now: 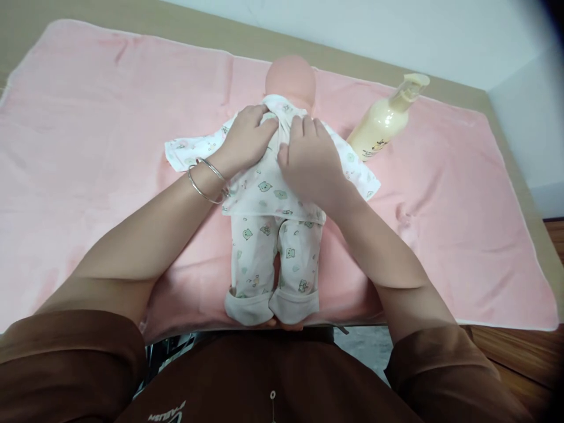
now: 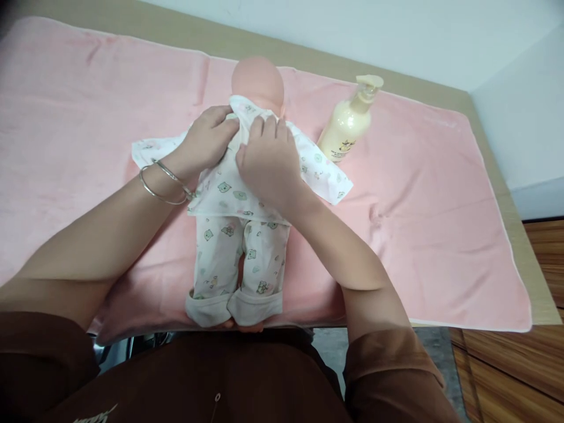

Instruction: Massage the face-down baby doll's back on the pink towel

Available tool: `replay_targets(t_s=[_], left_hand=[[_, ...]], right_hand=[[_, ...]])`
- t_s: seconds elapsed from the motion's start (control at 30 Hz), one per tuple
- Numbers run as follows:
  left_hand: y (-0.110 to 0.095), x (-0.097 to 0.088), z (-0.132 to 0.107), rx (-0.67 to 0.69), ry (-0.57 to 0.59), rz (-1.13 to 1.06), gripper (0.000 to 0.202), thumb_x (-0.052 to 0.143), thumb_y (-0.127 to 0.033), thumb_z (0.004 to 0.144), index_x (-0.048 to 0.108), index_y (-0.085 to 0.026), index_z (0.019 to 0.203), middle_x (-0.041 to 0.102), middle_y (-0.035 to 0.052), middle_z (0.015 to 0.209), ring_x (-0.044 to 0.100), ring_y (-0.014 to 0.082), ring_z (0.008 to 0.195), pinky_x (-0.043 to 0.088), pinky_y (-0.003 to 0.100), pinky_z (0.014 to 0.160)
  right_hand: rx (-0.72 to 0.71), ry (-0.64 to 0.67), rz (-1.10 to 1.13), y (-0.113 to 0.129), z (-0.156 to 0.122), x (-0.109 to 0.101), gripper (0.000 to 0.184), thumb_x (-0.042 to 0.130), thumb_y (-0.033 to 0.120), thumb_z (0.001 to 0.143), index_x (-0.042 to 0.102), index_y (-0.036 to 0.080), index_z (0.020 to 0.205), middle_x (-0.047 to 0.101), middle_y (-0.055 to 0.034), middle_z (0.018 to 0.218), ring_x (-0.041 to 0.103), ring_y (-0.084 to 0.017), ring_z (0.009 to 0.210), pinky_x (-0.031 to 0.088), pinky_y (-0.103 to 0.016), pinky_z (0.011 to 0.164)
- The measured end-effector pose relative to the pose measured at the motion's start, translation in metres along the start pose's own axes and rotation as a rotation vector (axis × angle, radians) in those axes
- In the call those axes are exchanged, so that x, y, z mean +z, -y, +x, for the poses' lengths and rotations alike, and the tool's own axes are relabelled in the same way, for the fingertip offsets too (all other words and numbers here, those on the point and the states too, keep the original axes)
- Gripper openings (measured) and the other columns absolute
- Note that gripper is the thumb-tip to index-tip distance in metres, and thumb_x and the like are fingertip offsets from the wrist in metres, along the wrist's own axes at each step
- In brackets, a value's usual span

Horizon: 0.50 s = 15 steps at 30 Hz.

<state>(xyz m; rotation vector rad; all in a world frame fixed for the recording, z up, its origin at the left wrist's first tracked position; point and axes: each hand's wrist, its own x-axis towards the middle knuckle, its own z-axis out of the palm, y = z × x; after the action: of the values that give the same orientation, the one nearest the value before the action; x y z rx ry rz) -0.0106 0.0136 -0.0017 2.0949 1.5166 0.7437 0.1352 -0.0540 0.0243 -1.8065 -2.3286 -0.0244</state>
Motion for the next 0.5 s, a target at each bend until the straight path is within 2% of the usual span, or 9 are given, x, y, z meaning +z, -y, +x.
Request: replay_targets(t_s=[0.07,0.13,0.2,0.27,0.3,0.33,0.4,0.47,0.5], left_hand=[[0.004,0.004,-0.001,0.026,-0.054,0.005,0.034,0.036,-0.032,0.102,0.067,-0.026,0.116,0.072,0.0058,0.120,0.060,0.0221,0.116,0.047,0.045,0.112],[0.003,0.008,-0.007,0.064,-0.118,0.080,0.035,0.040,-0.028,0.098,0.065,-0.024,0.120,0.070,0.0118,0.124,0.060,0.0289,0.123,0.046,0.051,0.115],[-0.002,0.012,-0.015,0.109,-0.150,0.148,0.037,0.043,-0.022,0.093,0.064,-0.022,0.124,0.066,0.0166,0.131,0.056,0.0366,0.131,0.040,0.060,0.120],[-0.006,0.012,-0.020,0.154,-0.145,0.125,0.031,0.049,-0.021,0.090,0.065,-0.026,0.116,0.066,0.0146,0.130,0.054,0.0394,0.131,0.037,0.065,0.122],[-0.007,0.010,-0.020,0.159,-0.142,0.091,0.023,0.053,-0.022,0.089,0.065,-0.029,0.108,0.067,0.0131,0.125,0.055,0.0391,0.128,0.039,0.065,0.120],[-0.006,0.008,-0.017,0.146,-0.132,0.056,0.014,0.056,-0.022,0.088,0.064,-0.029,0.097,0.068,0.0121,0.119,0.057,0.0380,0.124,0.042,0.063,0.118],[-0.001,0.004,-0.009,0.098,-0.111,-0.003,0.008,0.060,-0.022,0.087,0.059,-0.029,0.083,0.070,0.0112,0.109,0.060,0.0348,0.113,0.049,0.057,0.110],[0.008,0.003,0.002,0.065,-0.096,-0.066,0.010,0.059,-0.028,0.092,0.059,-0.028,0.082,0.072,0.0089,0.104,0.061,0.0306,0.107,0.050,0.052,0.107],[0.012,0.003,0.007,0.061,-0.093,-0.095,0.012,0.058,-0.033,0.096,0.061,-0.027,0.086,0.073,0.0072,0.105,0.061,0.0286,0.107,0.049,0.050,0.109]], right_hand=[[-0.066,-0.007,0.001,0.001,-0.001,-0.002,0.061,0.033,0.027,0.107,0.041,-0.011,0.154,0.047,-0.0326,0.161,0.041,-0.044,0.157,0.033,-0.056,0.134],[-0.064,-0.029,0.125,-0.009,0.008,0.000,0.050,0.035,0.021,0.104,0.055,0.000,0.144,0.059,-0.0250,0.152,0.052,-0.036,0.148,0.040,-0.050,0.131],[0.014,-0.074,0.304,-0.024,0.024,0.006,0.038,0.036,0.018,0.102,0.065,0.012,0.127,0.070,-0.0155,0.135,0.065,-0.029,0.130,0.051,-0.044,0.120],[0.106,-0.119,0.372,-0.035,0.035,0.011,0.037,0.033,0.019,0.104,0.066,0.011,0.119,0.071,-0.0153,0.128,0.066,-0.028,0.123,0.053,-0.045,0.116],[0.139,-0.121,0.356,-0.035,0.038,0.013,0.039,0.032,0.019,0.106,0.066,0.008,0.121,0.070,-0.0173,0.131,0.064,-0.030,0.128,0.050,-0.047,0.119],[0.156,-0.102,0.318,-0.032,0.037,0.013,0.041,0.032,0.020,0.108,0.064,0.004,0.128,0.066,-0.0199,0.139,0.059,-0.033,0.137,0.045,-0.050,0.125],[0.164,-0.025,0.234,-0.017,0.028,0.009,0.050,0.035,0.022,0.109,0.049,-0.001,0.152,0.048,-0.0232,0.163,0.040,-0.038,0.158,0.032,-0.057,0.134],[0.142,0.048,0.177,0.001,0.016,0.003,0.062,0.036,0.024,0.110,0.030,-0.001,0.166,0.026,-0.0223,0.177,0.023,-0.041,0.167,0.022,-0.065,0.137],[0.127,0.066,0.168,0.008,0.011,0.001,0.064,0.036,0.023,0.110,0.025,0.000,0.169,0.020,-0.0210,0.180,0.019,-0.041,0.169,0.021,-0.068,0.137]])
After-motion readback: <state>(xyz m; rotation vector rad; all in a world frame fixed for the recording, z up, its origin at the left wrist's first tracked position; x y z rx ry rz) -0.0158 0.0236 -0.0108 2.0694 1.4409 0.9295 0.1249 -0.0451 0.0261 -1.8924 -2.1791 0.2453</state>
